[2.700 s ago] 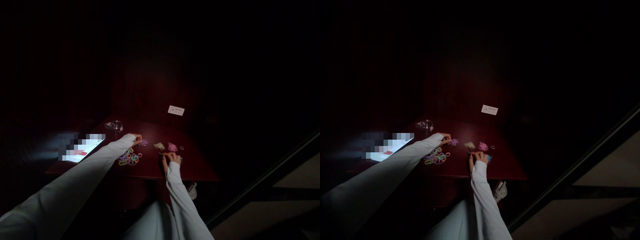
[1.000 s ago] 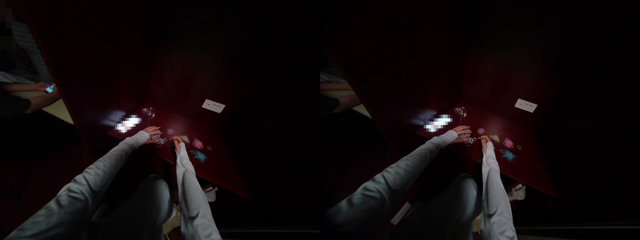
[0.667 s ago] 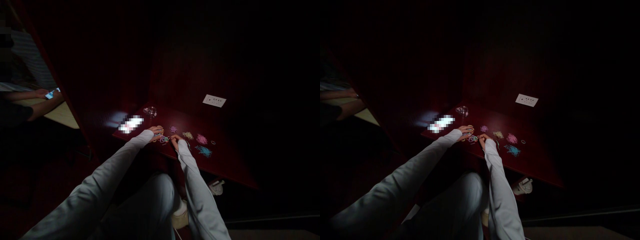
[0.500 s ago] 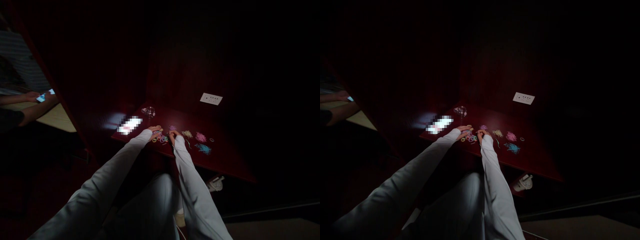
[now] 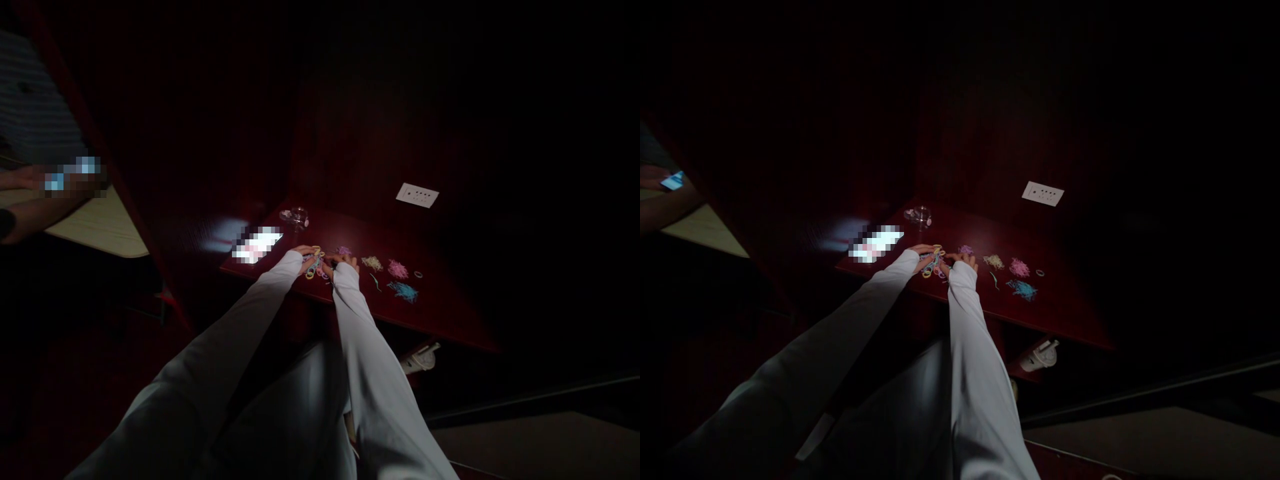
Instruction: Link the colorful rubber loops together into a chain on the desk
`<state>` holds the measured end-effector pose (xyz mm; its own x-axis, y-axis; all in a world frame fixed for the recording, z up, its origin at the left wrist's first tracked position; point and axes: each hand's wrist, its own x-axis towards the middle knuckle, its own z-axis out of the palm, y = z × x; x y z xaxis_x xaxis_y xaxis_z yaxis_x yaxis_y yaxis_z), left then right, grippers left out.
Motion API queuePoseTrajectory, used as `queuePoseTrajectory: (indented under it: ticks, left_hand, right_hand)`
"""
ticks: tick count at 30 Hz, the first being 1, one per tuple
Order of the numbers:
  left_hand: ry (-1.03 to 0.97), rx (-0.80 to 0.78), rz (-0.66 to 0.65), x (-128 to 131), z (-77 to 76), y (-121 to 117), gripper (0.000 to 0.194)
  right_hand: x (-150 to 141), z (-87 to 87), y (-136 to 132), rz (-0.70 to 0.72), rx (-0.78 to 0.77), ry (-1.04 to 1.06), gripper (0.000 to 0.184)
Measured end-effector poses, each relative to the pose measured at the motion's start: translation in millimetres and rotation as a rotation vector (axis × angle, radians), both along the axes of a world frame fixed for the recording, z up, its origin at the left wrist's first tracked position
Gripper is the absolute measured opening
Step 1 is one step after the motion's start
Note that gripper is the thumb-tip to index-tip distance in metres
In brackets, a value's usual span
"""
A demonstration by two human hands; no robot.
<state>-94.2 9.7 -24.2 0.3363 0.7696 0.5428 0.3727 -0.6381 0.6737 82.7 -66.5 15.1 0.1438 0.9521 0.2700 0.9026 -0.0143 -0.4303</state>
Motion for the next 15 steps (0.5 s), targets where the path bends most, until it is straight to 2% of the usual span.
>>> queuePoseTrajectory:
  ticks: [9, 15]
  left_hand:
    - [0.018, -0.068, 0.058, 5.8, 5.7, -2.3, 0.017]
    - [-0.001, -0.043, 0.109, 8.5, 9.8, -2.6, 0.014]
  right_hand:
    - [-1.4, -12.2, 10.7, 0.013, 0.075, 0.05, 0.019]
    - [-6.3, -9.8, 13.5, -0.042, 0.053, 0.064, 0.016]
